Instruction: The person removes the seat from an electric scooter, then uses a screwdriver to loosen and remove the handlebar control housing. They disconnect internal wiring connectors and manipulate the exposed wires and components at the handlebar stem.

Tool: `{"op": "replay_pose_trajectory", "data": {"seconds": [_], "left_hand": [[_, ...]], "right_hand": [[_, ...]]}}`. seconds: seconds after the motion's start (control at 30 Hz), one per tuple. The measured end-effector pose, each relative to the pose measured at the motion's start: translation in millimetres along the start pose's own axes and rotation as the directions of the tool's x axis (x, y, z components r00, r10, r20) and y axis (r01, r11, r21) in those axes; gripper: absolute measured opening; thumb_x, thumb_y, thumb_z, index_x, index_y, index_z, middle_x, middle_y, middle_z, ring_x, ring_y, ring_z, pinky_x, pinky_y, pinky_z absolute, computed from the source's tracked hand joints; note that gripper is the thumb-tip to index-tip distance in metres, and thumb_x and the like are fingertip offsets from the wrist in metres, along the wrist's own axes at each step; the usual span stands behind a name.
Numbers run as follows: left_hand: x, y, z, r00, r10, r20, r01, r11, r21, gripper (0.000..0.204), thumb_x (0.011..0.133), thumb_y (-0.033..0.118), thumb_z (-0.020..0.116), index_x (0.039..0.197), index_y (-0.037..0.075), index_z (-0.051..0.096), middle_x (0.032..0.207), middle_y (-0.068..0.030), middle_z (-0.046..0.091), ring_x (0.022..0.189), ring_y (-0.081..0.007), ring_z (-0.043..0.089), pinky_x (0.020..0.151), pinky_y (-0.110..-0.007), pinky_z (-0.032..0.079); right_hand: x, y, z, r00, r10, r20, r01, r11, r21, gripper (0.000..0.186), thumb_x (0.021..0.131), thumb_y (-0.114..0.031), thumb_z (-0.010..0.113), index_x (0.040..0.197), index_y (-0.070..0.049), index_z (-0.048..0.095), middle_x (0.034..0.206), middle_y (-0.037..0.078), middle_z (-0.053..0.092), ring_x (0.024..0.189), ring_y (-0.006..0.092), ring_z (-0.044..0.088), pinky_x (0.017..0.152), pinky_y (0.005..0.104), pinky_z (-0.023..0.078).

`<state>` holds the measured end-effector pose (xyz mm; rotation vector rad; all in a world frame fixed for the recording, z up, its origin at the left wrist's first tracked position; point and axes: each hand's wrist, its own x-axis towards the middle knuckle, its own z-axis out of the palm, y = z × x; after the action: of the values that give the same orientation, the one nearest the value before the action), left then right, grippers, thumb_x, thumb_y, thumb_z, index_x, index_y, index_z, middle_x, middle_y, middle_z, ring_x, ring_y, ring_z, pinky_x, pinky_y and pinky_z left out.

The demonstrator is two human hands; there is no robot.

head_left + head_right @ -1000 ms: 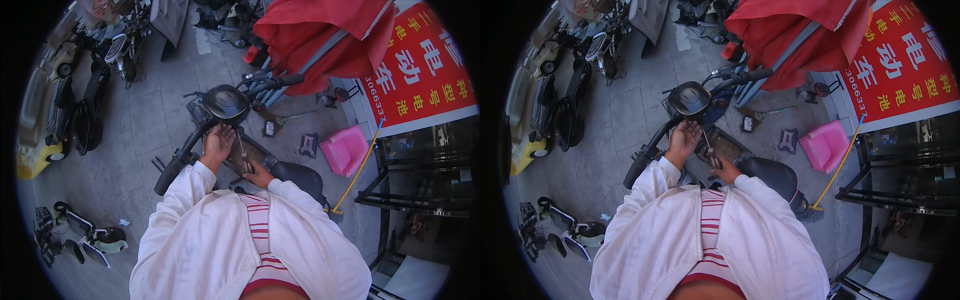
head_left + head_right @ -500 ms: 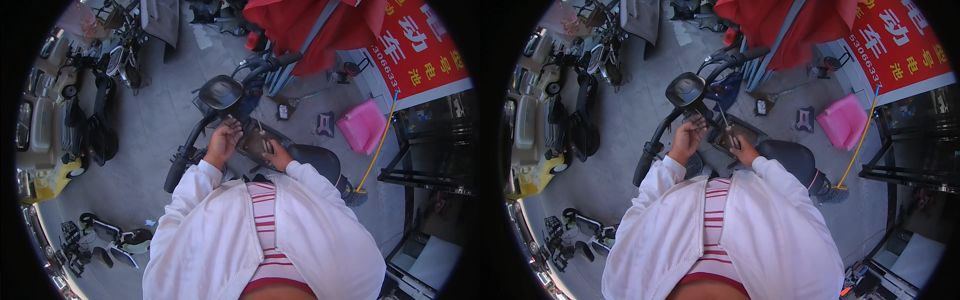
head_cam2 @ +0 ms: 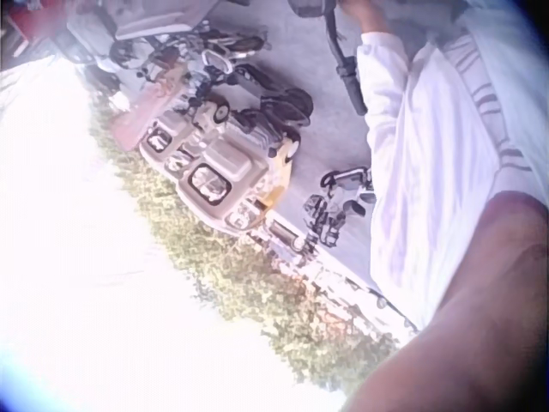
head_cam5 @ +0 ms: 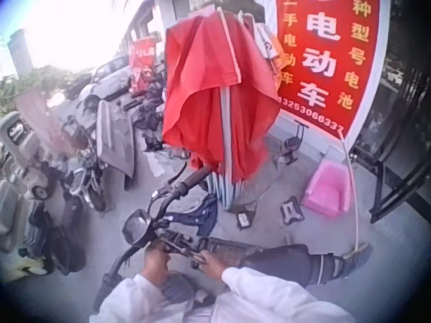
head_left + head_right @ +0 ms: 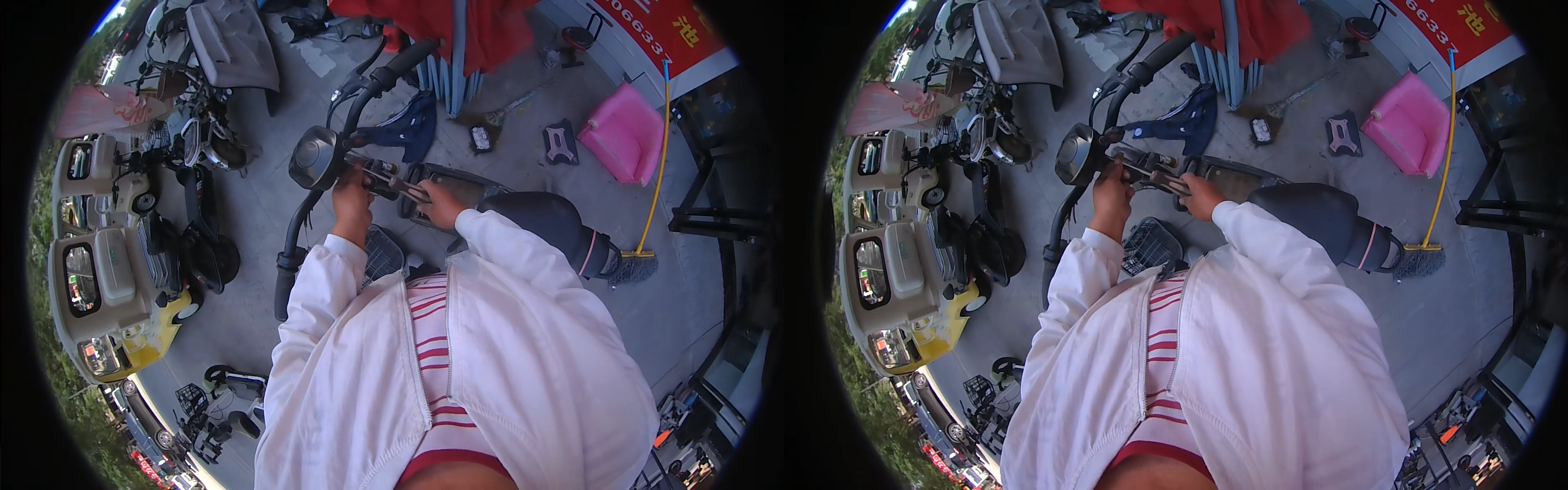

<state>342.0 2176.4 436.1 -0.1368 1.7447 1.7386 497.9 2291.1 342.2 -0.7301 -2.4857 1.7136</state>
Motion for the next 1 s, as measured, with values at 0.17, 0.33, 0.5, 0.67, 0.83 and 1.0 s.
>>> {"op": "replay_pose_trajectory", "data": {"seconds": [0.17,0.33,0.5,0.67,0.83,1.0], "left_hand": [[1.8,5.5,4.6,0.996,-0.067,-0.062,0.073,0.991,0.111,0.030,0.097,0.029,0.053,0.122,0.014,0.062,0.065,0.0045,0.045,0.050,-0.0073,0.034,0.046,-0.024,0.029],[3.1,15.1,20.5,0.989,-0.117,-0.091,0.129,0.980,0.150,0.030,0.097,0.031,0.053,0.123,0.017,0.059,0.061,0.0051,0.044,0.048,-0.0071,0.032,0.045,-0.023,0.027],[11.1,14.6,20.9,0.985,-0.138,-0.106,0.149,0.983,0.106,0.029,0.097,0.031,0.053,0.122,0.016,0.059,0.060,0.0044,0.046,0.046,-0.0071,0.032,0.044,-0.023,0.027],[14.6,9.3,18.5,0.992,-0.076,-0.100,0.080,0.996,0.039,0.028,0.097,0.027,0.054,0.118,0.010,0.059,0.061,0.0033,0.047,0.044,-0.0070,0.034,0.040,-0.023,0.028],[12.5,6.4,23.9,0.996,-0.017,-0.091,0.015,1.000,-0.017,0.024,0.096,0.026,0.055,0.112,0.008,0.060,0.061,0.0020,0.048,0.043,-0.0081,0.036,0.038,-0.023,0.027],[11.0,4.2,14.2,0.997,0.028,-0.065,-0.030,0.999,-0.019,0.019,0.096,0.028,0.054,0.104,0.012,0.061,0.059,0.0018,0.047,0.040,-0.0089,0.035,0.036,-0.024,0.024]], "right_hand": [[4.1,-1.1,-11.4,0.999,0.014,0.046,-0.015,1.000,0.018,0.038,0.083,-0.011,0.068,0.117,-0.004,0.052,0.110,0.021,0.062,0.106,0.0375,0.060,0.088,0.0416,0.045],[12.1,7.4,-14.0,0.999,-0.004,0.033,0.001,0.995,0.098,0.040,0.081,-0.015,0.070,0.117,-0.004,0.054,0.110,0.022,0.063,0.106,0.0393,0.059,0.090,0.0431,0.046],[12.9,0.0,-20.2,0.997,0.015,0.073,-0.023,0.992,0.121,0.040,0.081,-0.014,0.071,0.116,-0.004,0.056,0.112,0.022,0.063,0.108,0.0383,0.059,0.091,0.0422,0.046],[15.1,-1.8,-19.9,0.997,0.022,0.080,-0.031,0.993,0.112,0.040,0.080,-0.013,0.071,0.116,-0.003,0.056,0.111,0.021,0.064,0.108,0.0376,0.060,0.091,0.0416,0.046],[21.1,6.4,-16.7,0.995,-0.018,0.096,0.008,0.995,0.097,0.045,0.080,-0.016,0.072,0.120,-0.004,0.055,0.113,0.020,0.063,0.107,0.0344,0.060,0.091,0.0401,0.046],[24.8,9.7,-10.7,0.989,-0.003,0.150,-0.014,0.993,0.115,0.045,0.081,-0.017,0.072,0.120,-0.004,0.054,0.111,0.018,0.063,0.105,0.0318,0.061,0.090,0.0395,0.046]]}}
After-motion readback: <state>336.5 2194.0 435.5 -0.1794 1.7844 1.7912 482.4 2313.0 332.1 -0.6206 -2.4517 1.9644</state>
